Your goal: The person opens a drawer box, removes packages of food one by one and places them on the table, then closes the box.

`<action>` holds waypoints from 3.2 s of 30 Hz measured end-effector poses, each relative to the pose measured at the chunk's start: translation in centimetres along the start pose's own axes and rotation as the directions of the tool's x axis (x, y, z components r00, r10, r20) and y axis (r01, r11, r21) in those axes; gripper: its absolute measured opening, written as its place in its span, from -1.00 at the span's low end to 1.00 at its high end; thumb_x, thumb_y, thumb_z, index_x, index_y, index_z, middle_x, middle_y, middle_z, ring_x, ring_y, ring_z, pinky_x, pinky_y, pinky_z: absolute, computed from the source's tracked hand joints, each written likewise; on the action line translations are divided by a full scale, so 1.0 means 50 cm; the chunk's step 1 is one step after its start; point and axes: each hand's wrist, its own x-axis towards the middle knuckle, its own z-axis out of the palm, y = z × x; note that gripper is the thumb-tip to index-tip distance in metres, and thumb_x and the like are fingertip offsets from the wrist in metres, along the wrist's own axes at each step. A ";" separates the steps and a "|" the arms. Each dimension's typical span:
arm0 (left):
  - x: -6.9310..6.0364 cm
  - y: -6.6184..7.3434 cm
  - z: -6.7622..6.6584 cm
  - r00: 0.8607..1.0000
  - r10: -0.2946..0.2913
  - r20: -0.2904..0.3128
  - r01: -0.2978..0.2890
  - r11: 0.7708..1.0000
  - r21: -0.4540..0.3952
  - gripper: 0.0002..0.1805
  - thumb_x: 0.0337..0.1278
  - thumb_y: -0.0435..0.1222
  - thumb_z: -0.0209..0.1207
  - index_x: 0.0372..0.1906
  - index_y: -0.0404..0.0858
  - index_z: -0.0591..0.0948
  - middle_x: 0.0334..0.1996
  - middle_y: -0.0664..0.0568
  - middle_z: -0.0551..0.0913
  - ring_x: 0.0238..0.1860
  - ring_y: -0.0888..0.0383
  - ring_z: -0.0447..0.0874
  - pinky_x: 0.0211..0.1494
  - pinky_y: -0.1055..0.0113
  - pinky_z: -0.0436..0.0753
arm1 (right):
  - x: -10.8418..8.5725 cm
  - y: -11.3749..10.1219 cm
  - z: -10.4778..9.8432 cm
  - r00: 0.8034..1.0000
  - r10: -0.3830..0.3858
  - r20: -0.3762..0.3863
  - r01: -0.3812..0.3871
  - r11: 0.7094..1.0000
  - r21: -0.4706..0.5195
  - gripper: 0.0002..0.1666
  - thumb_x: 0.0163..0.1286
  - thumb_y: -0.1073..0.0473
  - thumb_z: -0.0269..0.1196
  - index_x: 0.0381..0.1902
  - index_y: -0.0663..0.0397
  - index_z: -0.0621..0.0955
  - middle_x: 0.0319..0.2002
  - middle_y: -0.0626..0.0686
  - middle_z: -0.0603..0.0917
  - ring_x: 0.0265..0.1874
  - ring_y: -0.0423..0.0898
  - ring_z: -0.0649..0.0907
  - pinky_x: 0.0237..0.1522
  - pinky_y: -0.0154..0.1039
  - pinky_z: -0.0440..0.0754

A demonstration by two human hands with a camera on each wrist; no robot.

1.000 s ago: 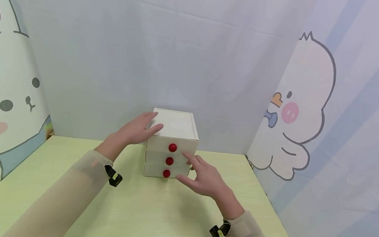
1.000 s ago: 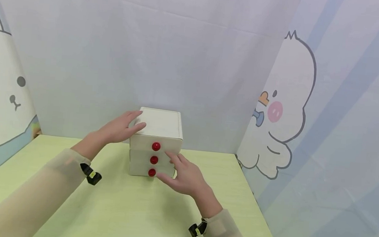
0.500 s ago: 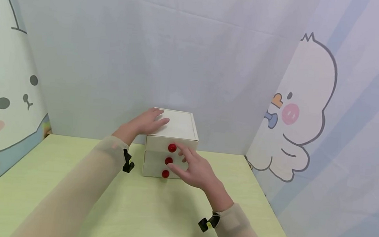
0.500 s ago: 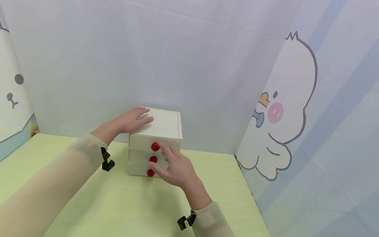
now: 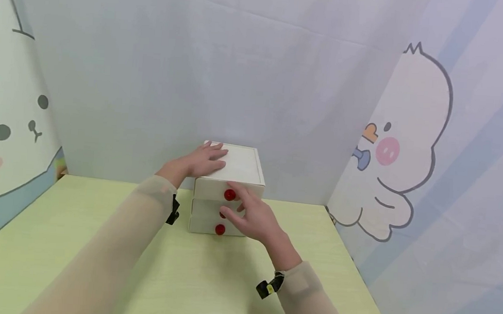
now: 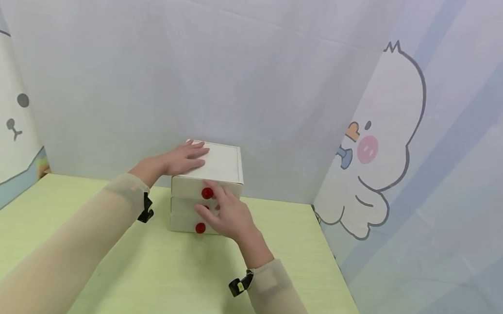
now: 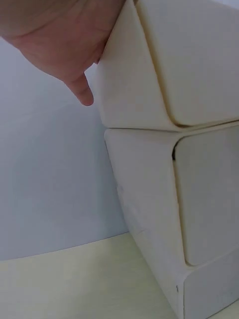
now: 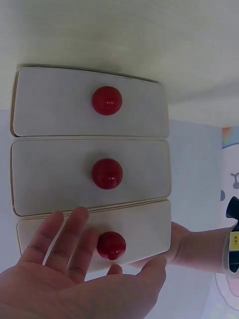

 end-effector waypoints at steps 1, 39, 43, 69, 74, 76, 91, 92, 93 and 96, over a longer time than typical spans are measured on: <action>0.001 0.000 0.000 1.000 0.001 0.003 -0.001 1.000 -0.002 -0.27 0.74 0.08 -0.13 0.79 -0.12 0.20 0.83 -0.13 -0.03 0.83 -0.32 -0.37 0.80 -0.39 -0.19 | 0.001 0.001 0.000 1.000 -0.007 -0.007 0.007 1.000 0.008 -0.19 0.61 -0.23 0.31 0.69 -0.31 0.35 0.25 0.00 0.68 -0.12 -0.09 0.81 -0.07 -0.07 0.79; -0.002 -0.002 0.006 1.000 -0.023 -0.018 0.023 0.999 -0.040 -0.27 0.73 0.08 -0.12 0.78 -0.10 0.22 0.81 -0.09 0.09 0.83 -0.25 -0.24 0.81 -0.34 -0.08 | 0.050 0.013 0.082 0.975 0.192 -0.112 -0.084 0.785 0.614 -0.69 0.66 0.06 0.32 0.25 -0.10 0.76 -0.18 0.21 0.84 -0.49 -0.02 0.84 -0.35 -0.21 0.85; -0.001 -0.005 0.006 1.000 -0.021 -0.018 0.021 0.999 -0.044 -0.28 0.73 0.06 -0.10 0.77 -0.10 0.24 0.80 -0.09 0.11 0.83 -0.25 -0.22 0.82 -0.32 -0.06 | 0.052 0.009 0.085 0.972 0.187 -0.141 -0.059 0.776 0.628 -0.71 0.62 0.16 0.35 0.21 0.02 0.78 -0.21 0.23 0.83 -0.48 -0.03 0.82 -0.35 -0.23 0.85; -0.001 -0.006 0.009 1.000 -0.011 -0.018 0.011 0.999 -0.047 -0.29 0.74 0.05 -0.13 0.78 -0.11 0.21 0.81 -0.11 0.08 0.83 -0.27 -0.25 0.82 -0.33 -0.11 | 0.042 -0.002 0.085 0.963 0.166 -0.212 -0.016 0.821 0.570 -0.77 0.56 0.24 0.40 0.10 0.11 0.82 -0.28 0.20 0.86 -0.42 0.10 0.85 -0.29 -0.26 0.85; 0.000 -0.008 0.009 1.000 -0.013 -0.020 0.012 0.998 -0.059 -0.29 0.74 0.05 -0.13 0.77 -0.10 0.22 0.81 -0.10 0.09 0.83 -0.26 -0.25 0.82 -0.33 -0.11 | 0.036 -0.006 0.085 0.964 0.156 -0.214 -0.009 0.827 0.562 -0.77 0.57 0.25 0.39 0.10 0.13 0.82 -0.28 0.21 0.86 -0.40 0.16 0.86 -0.30 -0.37 0.81; 0.001 -0.008 0.009 1.000 -0.016 -0.021 0.015 0.998 -0.063 -0.30 0.74 0.05 -0.12 0.77 -0.10 0.23 0.81 -0.10 0.10 0.84 -0.25 -0.25 0.82 -0.33 -0.10 | 0.034 -0.008 0.084 0.964 0.153 -0.218 -0.006 0.830 0.558 -0.77 0.57 0.25 0.39 0.11 0.13 0.82 -0.28 0.22 0.86 -0.39 0.21 0.86 -0.30 -0.39 0.79; -0.005 -0.005 0.007 1.000 -0.017 -0.022 0.015 0.997 -0.070 -0.30 0.75 0.04 -0.12 0.77 -0.08 0.23 0.81 -0.09 0.10 0.84 -0.24 -0.25 0.81 -0.34 -0.09 | 0.019 -0.016 0.083 0.964 0.128 -0.235 0.021 0.838 0.546 -0.77 0.55 0.27 0.40 0.09 0.13 0.82 -0.34 0.18 0.84 -0.43 0.08 0.83 -0.34 -0.42 0.72; -0.004 -0.005 0.007 1.000 -0.018 -0.021 0.017 0.997 -0.072 -0.31 0.75 0.04 -0.12 0.77 -0.09 0.23 0.81 -0.09 0.10 0.84 -0.24 -0.25 0.81 -0.34 -0.08 | 0.018 -0.017 0.083 0.963 0.128 -0.236 0.022 0.838 0.545 -0.77 0.55 0.27 0.40 0.09 0.13 0.82 -0.35 0.17 0.84 -0.44 0.02 0.82 -0.35 -0.43 0.71; -0.004 -0.005 0.007 1.000 -0.020 -0.021 0.019 0.997 -0.074 -0.30 0.75 0.04 -0.12 0.77 -0.09 0.23 0.81 -0.09 0.10 0.84 -0.24 -0.25 0.81 -0.34 -0.09 | 0.017 -0.017 0.083 0.963 0.127 -0.237 0.023 0.839 0.543 -0.77 0.54 0.27 0.40 0.09 0.12 0.82 -0.36 0.16 0.84 -0.45 -0.04 0.80 -0.35 -0.43 0.70; -0.004 -0.004 0.008 1.000 -0.022 -0.023 0.020 0.997 -0.075 -0.30 0.75 0.04 -0.13 0.77 -0.09 0.23 0.81 -0.09 0.09 0.84 -0.24 -0.26 0.82 -0.34 -0.10 | 0.015 -0.017 0.084 0.962 0.130 -0.239 0.023 0.837 0.547 -0.78 0.54 0.27 0.41 0.08 0.12 0.82 -0.35 0.16 0.83 -0.47 -0.17 0.76 -0.36 -0.43 0.69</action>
